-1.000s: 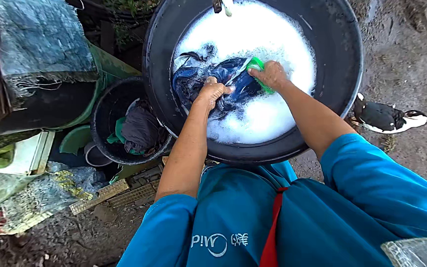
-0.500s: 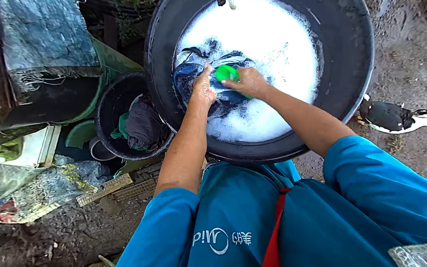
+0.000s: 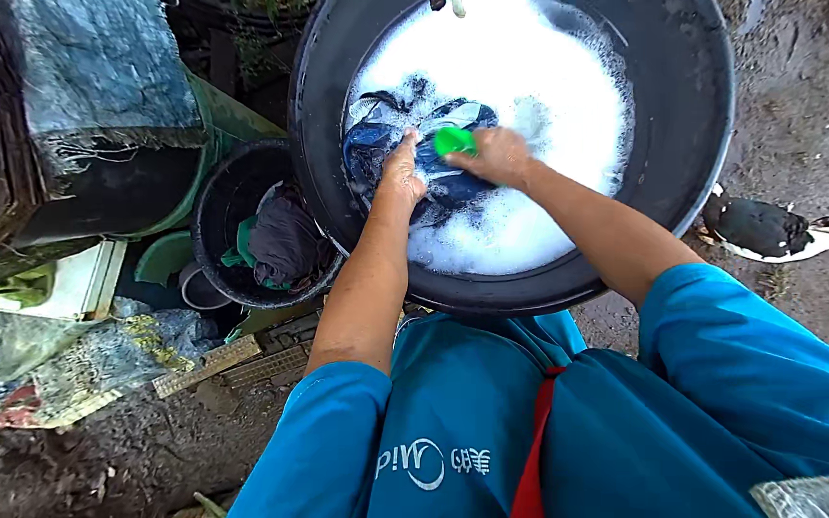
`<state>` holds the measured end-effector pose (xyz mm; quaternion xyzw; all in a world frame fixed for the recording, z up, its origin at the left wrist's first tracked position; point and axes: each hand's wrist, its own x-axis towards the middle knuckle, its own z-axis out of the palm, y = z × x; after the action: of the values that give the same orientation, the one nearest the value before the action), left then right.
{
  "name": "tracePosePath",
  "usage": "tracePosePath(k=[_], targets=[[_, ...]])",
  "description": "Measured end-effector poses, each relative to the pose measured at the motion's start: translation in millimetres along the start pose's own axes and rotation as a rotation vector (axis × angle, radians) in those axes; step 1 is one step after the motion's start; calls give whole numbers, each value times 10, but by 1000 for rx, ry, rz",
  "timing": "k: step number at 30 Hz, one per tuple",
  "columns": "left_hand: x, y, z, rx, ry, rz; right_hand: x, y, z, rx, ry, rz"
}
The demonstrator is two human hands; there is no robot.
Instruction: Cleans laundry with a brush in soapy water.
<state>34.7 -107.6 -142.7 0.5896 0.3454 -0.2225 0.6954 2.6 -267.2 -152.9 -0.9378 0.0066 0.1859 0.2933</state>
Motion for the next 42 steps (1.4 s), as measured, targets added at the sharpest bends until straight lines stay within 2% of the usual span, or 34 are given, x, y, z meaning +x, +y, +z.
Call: tracePosePath(k=[3, 5, 6, 8, 10, 12, 14, 16, 19, 21, 23, 25, 27, 31, 33, 34, 36, 38, 39, 40, 42], targets=[[-44, 42, 34, 31, 18, -25, -15, 508, -301, -62, 28, 299], [-55, 45, 23, 21, 21, -34, -101, 640, -404, -27, 75, 397], [-66, 54, 16, 16, 16, -37, -119, 568, -425, 13, 104, 370], [-73, 69, 22, -8, -11, -42, -133, 213, -414, 65, 132, 182], [-41, 60, 10, -38, -32, -43, -165, -149, -241, 64, 70, -56], [-11, 11, 2, -48, -28, -18, -133, -169, 19, 7, -19, -174], [-48, 35, 3, 0, -21, -32, -24, 135, 41, -34, -29, -94], [-36, 48, 26, 2, -20, -50, 6, 479, -140, -56, -2, 109], [-45, 48, 29, -34, -18, -57, -87, 635, -327, -51, 33, 319], [-43, 62, 19, -52, -40, -57, -106, 376, -354, -13, 58, 238], [-19, 58, 15, -71, -58, -56, -117, -18, -255, 23, 57, 36], [25, 24, 14, -72, -51, -43, -94, -188, -24, 9, -9, -112], [18, 12, -5, -13, -24, -42, -31, -27, 83, -5, -59, -86], [36, 35, 40, 0, -34, -63, -5, 514, -262, -89, -13, 246], [41, 26, 34, -30, -34, -70, -49, 562, -356, -75, 21, 342], [38, 32, 29, -39, -34, -70, -72, 467, -370, -53, 45, 319], [38, 38, 25, -29, -54, -73, -116, 82, -354, -1, 86, 153], [0, 20, 47, 3, -48, -63, -99, -247, -182, 11, 67, -20], [-38, 6, 50, 27, -43, -56, -54, -265, -62, 5, 45, -54], [-74, 7, 38, 73, -41, -58, -4, -170, 21, 7, 29, -33], [-118, 28, 38, 150, -72, -81, 49, 208, -39, 12, 37, 135]])
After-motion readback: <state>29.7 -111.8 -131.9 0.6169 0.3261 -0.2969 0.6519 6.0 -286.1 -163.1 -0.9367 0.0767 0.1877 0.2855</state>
